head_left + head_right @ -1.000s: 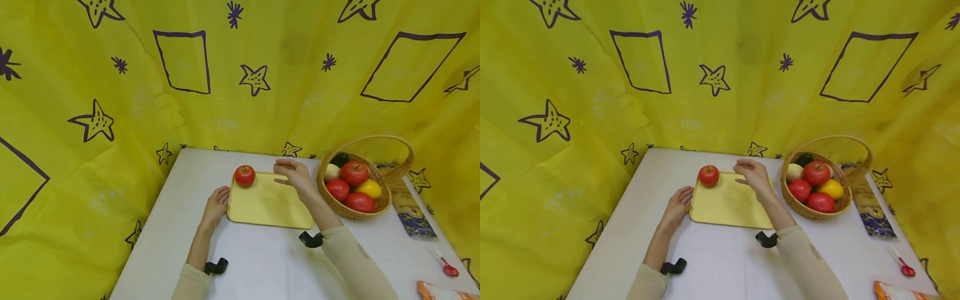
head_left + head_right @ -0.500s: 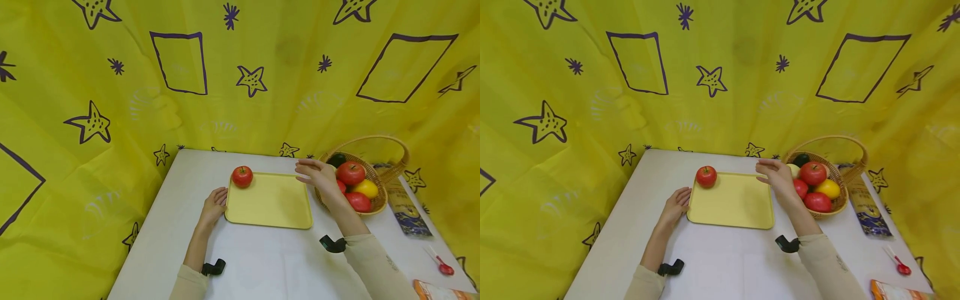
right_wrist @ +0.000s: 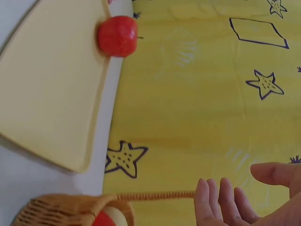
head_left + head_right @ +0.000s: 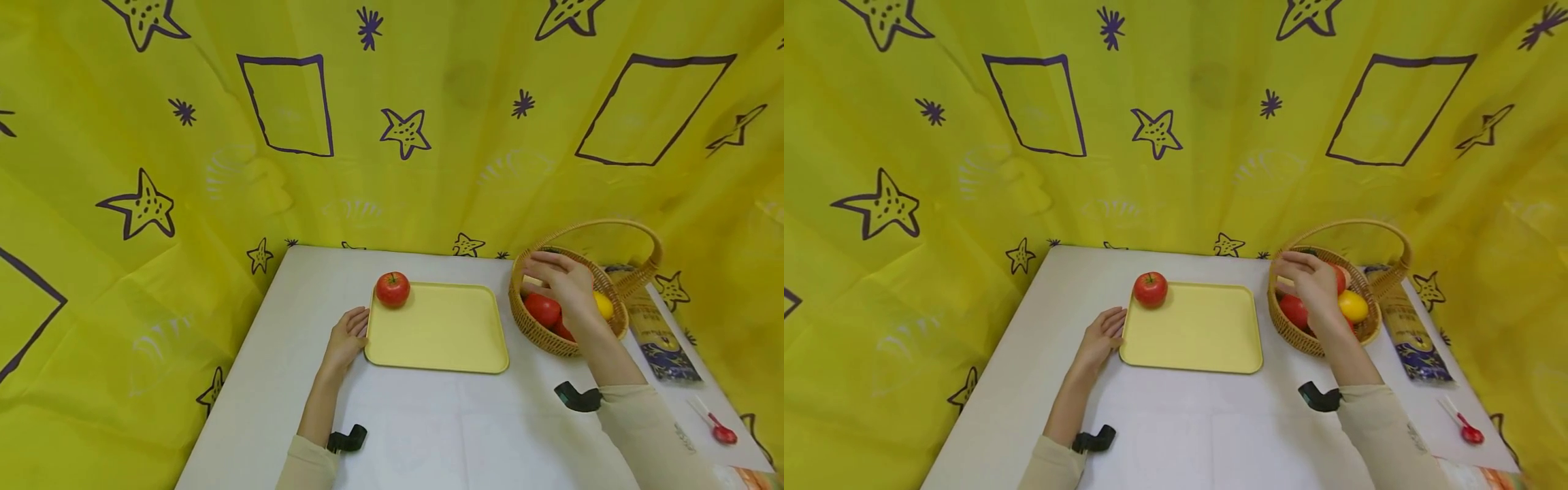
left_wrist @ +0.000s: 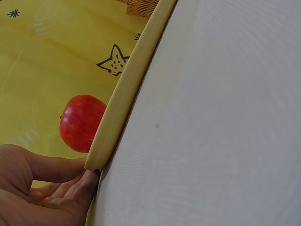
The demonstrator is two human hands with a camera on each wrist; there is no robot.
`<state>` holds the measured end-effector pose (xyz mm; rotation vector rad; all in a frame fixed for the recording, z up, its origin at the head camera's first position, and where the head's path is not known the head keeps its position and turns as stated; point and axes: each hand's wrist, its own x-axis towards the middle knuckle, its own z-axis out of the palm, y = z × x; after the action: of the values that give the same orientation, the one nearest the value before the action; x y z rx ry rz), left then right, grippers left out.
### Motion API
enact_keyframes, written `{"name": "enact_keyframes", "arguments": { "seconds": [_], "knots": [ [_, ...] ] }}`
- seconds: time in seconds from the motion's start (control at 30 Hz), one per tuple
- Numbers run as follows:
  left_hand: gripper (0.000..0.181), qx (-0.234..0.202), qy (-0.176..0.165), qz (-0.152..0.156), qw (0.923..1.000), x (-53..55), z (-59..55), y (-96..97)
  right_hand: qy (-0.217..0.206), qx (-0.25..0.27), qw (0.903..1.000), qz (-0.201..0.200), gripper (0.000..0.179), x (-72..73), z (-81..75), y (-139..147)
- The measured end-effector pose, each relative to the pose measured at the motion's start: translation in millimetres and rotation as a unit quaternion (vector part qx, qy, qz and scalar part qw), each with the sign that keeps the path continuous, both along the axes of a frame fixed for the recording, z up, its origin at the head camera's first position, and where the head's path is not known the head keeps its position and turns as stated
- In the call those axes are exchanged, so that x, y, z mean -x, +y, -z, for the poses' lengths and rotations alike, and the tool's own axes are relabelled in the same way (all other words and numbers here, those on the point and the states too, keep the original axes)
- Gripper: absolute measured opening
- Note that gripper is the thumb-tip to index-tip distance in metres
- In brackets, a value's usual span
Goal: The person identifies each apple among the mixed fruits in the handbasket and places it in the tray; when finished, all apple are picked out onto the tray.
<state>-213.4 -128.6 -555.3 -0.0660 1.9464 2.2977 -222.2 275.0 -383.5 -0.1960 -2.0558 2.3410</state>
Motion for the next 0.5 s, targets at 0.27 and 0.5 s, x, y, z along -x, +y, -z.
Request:
{"name": "enact_keyframes", "arguments": {
  "seconds": [0.27,0.5],
  "knots": [
    [0.079,-0.003,-0.004,-0.003,1.0,-1.2,-2.1,1.8,-0.026,0.001,0.9994,0.022,0.021,2.7,-3.8,35],
    [0.08,-0.007,-0.006,-0.003,1.0,-0.2,-2.6,1.6,-0.064,0.014,0.9973,0.032,0.011,12.8,-4.1,65]
  ]
}}
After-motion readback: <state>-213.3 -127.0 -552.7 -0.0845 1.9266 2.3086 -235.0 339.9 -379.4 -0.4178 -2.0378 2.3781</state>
